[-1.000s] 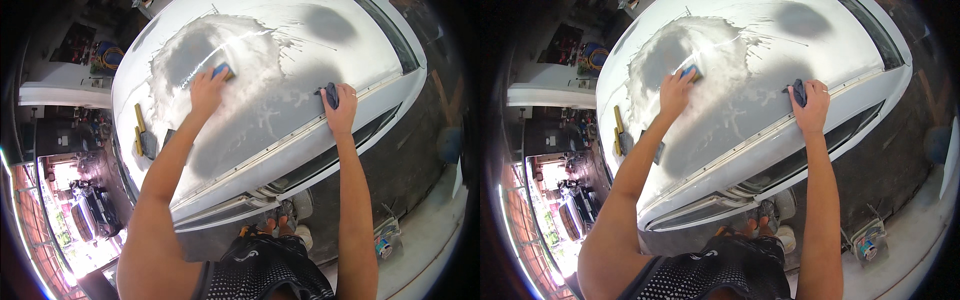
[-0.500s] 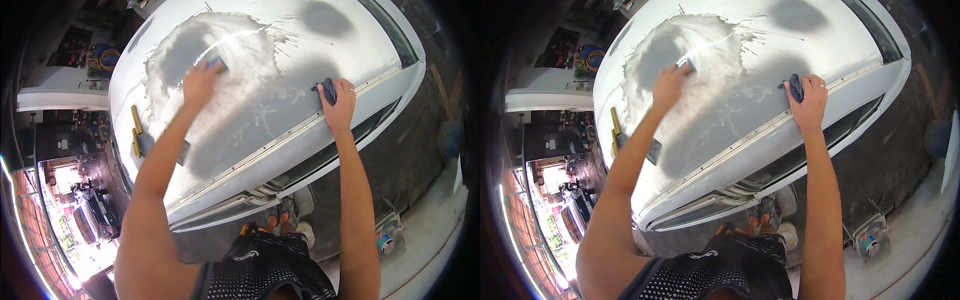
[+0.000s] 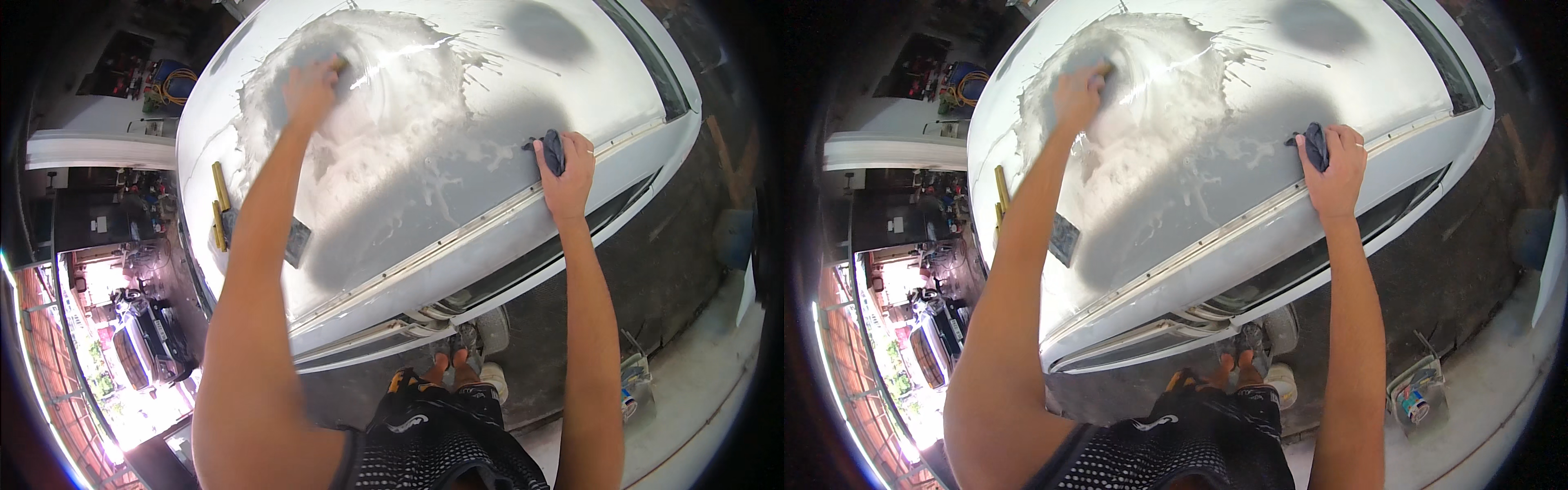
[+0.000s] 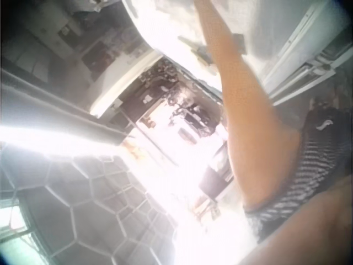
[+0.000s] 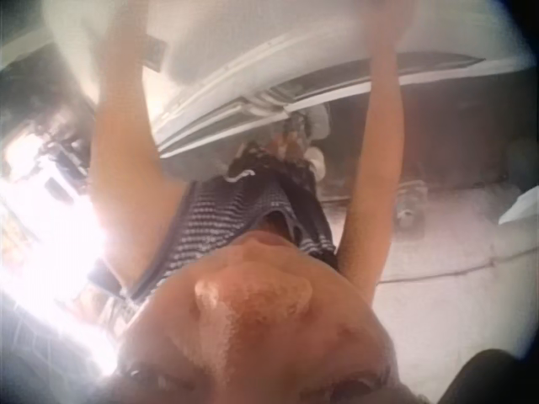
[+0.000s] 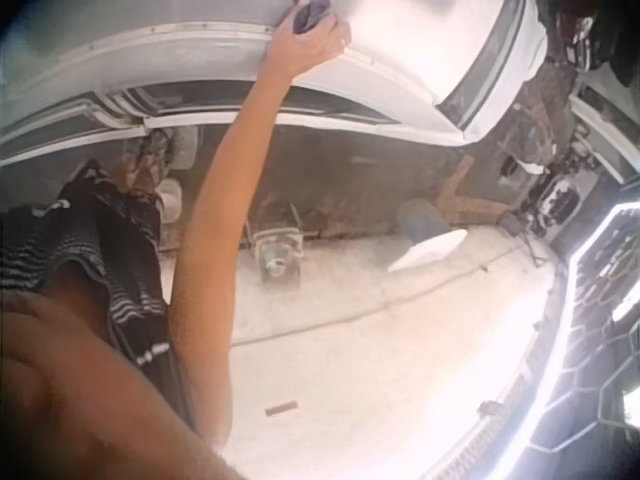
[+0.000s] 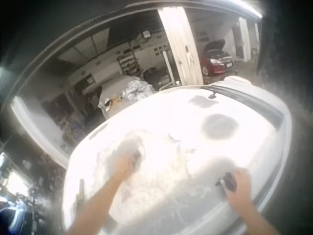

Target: The person sands the roof of a white car using multiple sanding blocks and a cloth. They repeatedly rub the surface, switch between different sanding blocks, and wipe the area with a cloth.

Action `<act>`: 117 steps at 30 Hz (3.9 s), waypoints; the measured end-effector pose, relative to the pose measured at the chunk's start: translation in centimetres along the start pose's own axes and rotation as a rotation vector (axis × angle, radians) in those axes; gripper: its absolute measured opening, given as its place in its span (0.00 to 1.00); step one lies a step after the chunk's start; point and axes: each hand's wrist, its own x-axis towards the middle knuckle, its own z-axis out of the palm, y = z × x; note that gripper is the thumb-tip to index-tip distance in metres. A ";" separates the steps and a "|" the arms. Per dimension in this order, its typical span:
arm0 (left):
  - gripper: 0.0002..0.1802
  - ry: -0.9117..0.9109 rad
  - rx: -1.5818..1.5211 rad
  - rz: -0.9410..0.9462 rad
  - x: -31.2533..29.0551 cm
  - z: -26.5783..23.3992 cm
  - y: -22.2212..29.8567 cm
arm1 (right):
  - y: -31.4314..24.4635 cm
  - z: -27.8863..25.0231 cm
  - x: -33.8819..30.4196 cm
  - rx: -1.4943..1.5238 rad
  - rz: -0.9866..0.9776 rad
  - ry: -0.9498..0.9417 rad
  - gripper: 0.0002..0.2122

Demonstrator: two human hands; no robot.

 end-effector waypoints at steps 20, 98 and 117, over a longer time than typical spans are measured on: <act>0.23 0.064 -0.093 0.082 -10.6 -0.1 4.1 | 2.4 -0.9 -0.9 -0.105 0.005 -0.011 0.16; 0.25 -0.008 -0.081 -0.174 -17.4 -2.7 -6.2 | 1.5 -0.9 -0.6 -0.081 0.055 -0.040 0.19; 0.22 0.009 0.075 -0.400 -10.0 -2.6 -5.5 | 1.3 -0.5 -0.6 -0.088 0.045 -0.070 0.19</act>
